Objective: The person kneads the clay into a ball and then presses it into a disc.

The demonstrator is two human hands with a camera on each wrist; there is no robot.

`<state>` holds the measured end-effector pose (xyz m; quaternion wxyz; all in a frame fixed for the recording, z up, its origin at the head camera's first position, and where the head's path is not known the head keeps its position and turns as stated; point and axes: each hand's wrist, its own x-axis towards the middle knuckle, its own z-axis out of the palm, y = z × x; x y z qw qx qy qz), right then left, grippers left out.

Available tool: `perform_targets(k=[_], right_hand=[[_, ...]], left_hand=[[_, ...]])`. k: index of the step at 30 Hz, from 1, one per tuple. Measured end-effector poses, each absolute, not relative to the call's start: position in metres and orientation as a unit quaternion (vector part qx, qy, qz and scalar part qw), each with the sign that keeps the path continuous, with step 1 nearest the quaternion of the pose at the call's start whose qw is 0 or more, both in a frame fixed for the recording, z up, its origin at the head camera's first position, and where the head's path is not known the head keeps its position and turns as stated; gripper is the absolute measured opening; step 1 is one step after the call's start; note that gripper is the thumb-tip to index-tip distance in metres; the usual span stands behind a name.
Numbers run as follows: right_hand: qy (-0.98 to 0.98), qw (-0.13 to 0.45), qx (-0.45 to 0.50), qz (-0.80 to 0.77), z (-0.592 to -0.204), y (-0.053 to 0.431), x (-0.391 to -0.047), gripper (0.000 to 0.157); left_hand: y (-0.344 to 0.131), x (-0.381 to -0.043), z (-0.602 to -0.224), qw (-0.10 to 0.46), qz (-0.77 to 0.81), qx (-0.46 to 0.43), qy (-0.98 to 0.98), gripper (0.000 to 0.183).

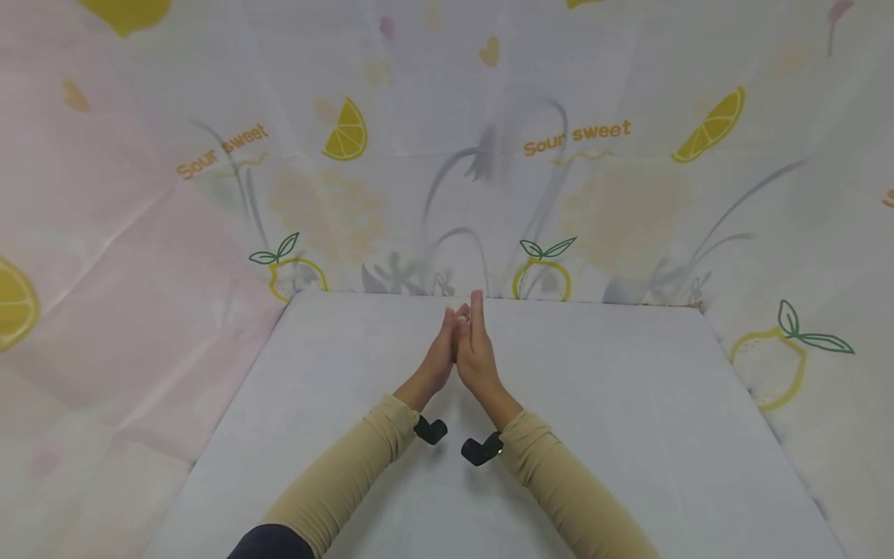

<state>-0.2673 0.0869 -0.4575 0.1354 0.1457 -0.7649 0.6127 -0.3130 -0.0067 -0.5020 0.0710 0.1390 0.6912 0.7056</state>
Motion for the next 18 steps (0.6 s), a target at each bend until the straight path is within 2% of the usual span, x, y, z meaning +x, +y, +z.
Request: perform_targets(k=[5,12,18], right_hand=[[-0.761,0.138,0.144,0.618,-0.466,0.091,-0.271,0.058],[-0.791,0.146,0.130,0.580,-0.506,0.110,-0.294,0.060],[-0.818,0.152,0.095,0.547,-0.520,0.128,-0.300,0.065]], left_hand=[[-0.006,-0.313,-0.503,0.060,0.659,0.148,0.735,0.073],[-0.009,-0.315,-0.509,0.017,0.563,0.170,0.808,0.077],[-0.020,-0.319,-0.512,-0.006,0.480,0.154,0.863,0.075]])
